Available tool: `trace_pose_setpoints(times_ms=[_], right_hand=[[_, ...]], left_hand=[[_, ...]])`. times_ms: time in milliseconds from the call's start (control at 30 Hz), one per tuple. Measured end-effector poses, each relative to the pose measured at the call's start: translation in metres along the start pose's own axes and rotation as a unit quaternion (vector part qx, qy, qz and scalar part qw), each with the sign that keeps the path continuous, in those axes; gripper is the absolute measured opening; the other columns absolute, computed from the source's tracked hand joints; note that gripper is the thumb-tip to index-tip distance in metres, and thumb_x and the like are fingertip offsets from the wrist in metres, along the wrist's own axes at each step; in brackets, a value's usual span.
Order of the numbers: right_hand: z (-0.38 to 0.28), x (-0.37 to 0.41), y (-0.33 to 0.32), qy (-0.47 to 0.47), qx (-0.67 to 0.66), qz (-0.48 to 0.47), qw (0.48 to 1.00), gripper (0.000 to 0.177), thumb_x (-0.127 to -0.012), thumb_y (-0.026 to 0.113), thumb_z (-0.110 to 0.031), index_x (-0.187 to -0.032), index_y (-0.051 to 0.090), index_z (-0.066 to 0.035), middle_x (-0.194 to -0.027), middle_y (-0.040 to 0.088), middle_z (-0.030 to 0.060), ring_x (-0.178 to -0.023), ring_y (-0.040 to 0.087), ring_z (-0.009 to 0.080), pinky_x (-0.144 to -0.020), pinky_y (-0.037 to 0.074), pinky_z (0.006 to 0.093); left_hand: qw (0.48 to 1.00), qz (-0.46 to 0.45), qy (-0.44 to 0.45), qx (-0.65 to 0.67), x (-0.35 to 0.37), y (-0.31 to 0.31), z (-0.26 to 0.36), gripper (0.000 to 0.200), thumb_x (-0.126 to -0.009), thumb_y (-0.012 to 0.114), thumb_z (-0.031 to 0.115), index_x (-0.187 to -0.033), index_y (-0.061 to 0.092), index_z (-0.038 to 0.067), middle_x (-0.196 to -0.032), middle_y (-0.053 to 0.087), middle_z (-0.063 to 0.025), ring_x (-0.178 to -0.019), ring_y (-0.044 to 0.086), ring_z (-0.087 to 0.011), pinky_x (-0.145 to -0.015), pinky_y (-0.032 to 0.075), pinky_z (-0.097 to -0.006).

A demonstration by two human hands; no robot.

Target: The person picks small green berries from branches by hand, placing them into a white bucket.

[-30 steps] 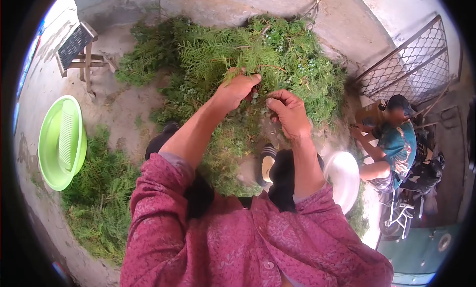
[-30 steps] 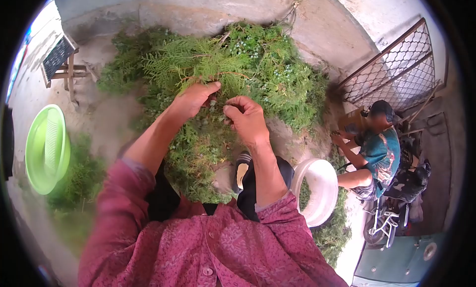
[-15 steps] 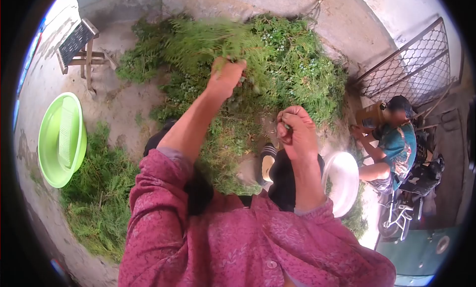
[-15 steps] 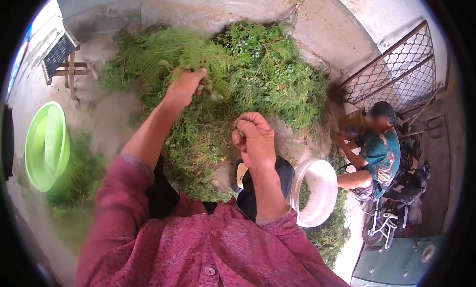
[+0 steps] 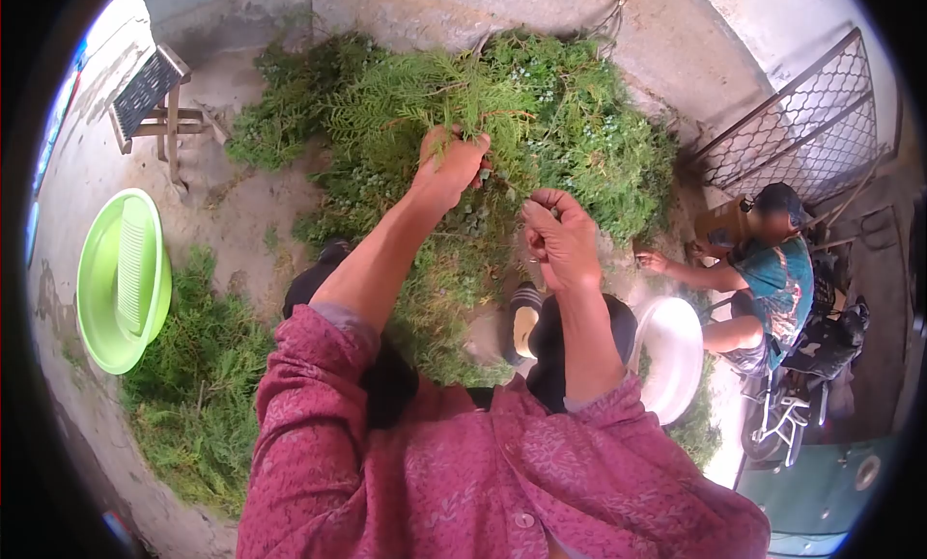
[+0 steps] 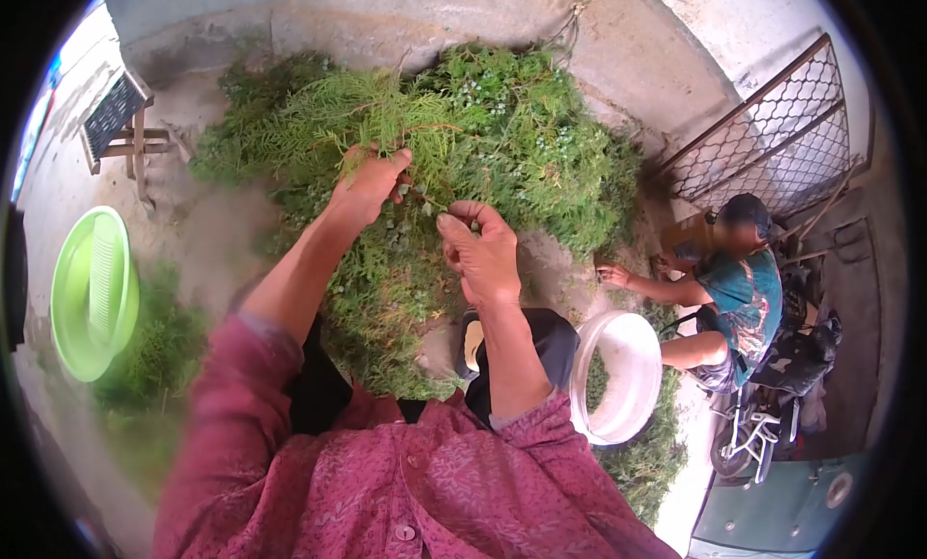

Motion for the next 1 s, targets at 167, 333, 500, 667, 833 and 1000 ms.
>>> trace_pose_setpoints(times_ms=[167,333,500,667,833,1000], right_hand=[[0.000,-0.008,0.003,-0.165,0.217,0.029,0.962,0.018,-0.076,0.066,-0.011,-0.086,0.057,0.000,-0.074,0.052,0.0011,-0.055,0.046,0.0047,-0.042,0.033,0.0187],[-0.001,0.004,0.006,0.010,0.097,-0.024,0.995,0.010,-0.077,0.059,-0.009,-0.076,0.058,0.001,-0.064,0.051,0.0022,-0.051,0.043,0.0055,-0.038,0.029,0.0200],[-0.009,0.024,0.003,0.125,-0.189,-0.179,0.957,0.014,-0.079,0.052,-0.009,-0.088,0.054,0.001,-0.073,0.052,0.0051,-0.049,0.041,0.0076,-0.037,0.027,0.0173],[-0.005,0.014,0.004,0.133,-0.209,-0.118,0.962,0.023,-0.080,0.055,-0.011,-0.099,0.048,-0.001,-0.084,0.051,0.0067,-0.049,0.042,0.0090,-0.037,0.027,0.0156],[0.007,0.002,0.011,0.086,-0.050,-0.029,0.995,0.034,-0.077,0.067,-0.024,-0.095,0.050,0.000,-0.074,0.051,0.0038,-0.050,0.046,0.0075,-0.037,0.030,0.0164],[0.010,-0.010,0.015,0.074,0.005,0.030,0.997,0.038,-0.074,0.070,-0.027,-0.092,0.052,0.002,-0.063,0.050,0.0015,-0.046,0.045,0.0065,-0.036,0.030,0.0179]], left_hand=[[0.998,-0.008,-0.009,-0.054,0.006,-0.001,0.009,0.014,-0.082,0.056,0.013,-0.084,0.051,0.000,-0.061,0.055,-0.0088,-0.046,0.051,-0.0156,-0.036,0.038,-0.0280],[0.999,0.001,0.010,0.035,-0.004,0.001,-0.005,0.014,-0.082,0.056,0.013,-0.083,0.052,0.000,-0.062,0.056,-0.0090,-0.049,0.052,-0.0154,-0.038,0.039,-0.0294],[1.000,-0.012,-0.015,0.007,-0.026,-0.006,-0.018,0.017,-0.083,0.055,0.019,-0.083,0.054,0.002,-0.068,0.055,-0.0057,-0.054,0.051,-0.0146,-0.047,0.039,-0.0301],[0.996,-0.035,-0.064,-0.042,-0.013,-0.003,-0.013,0.020,-0.083,0.055,0.024,-0.085,0.055,0.004,-0.071,0.055,-0.0046,-0.055,0.050,-0.0146,-0.049,0.040,-0.0301],[1.000,-0.008,0.009,-0.013,-0.004,0.000,-0.002,0.015,-0.081,0.057,0.011,-0.086,0.049,-0.001,-0.064,0.056,-0.0097,-0.048,0.053,-0.0165,-0.036,0.038,-0.0284],[0.999,0.012,0.034,-0.027,0.007,-0.001,0.005,0.016,-0.081,0.056,0.012,-0.087,0.049,-0.001,-0.060,0.056,-0.0078,-0.045,0.052,-0.0157,-0.035,0.038,-0.0290]])
Point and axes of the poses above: each hand's wrist, its own x-axis away from the middle knuckle, its own y-axis out of the palm, z = x × y, the point moved 3 cm from there along -x, towards the middle knuckle
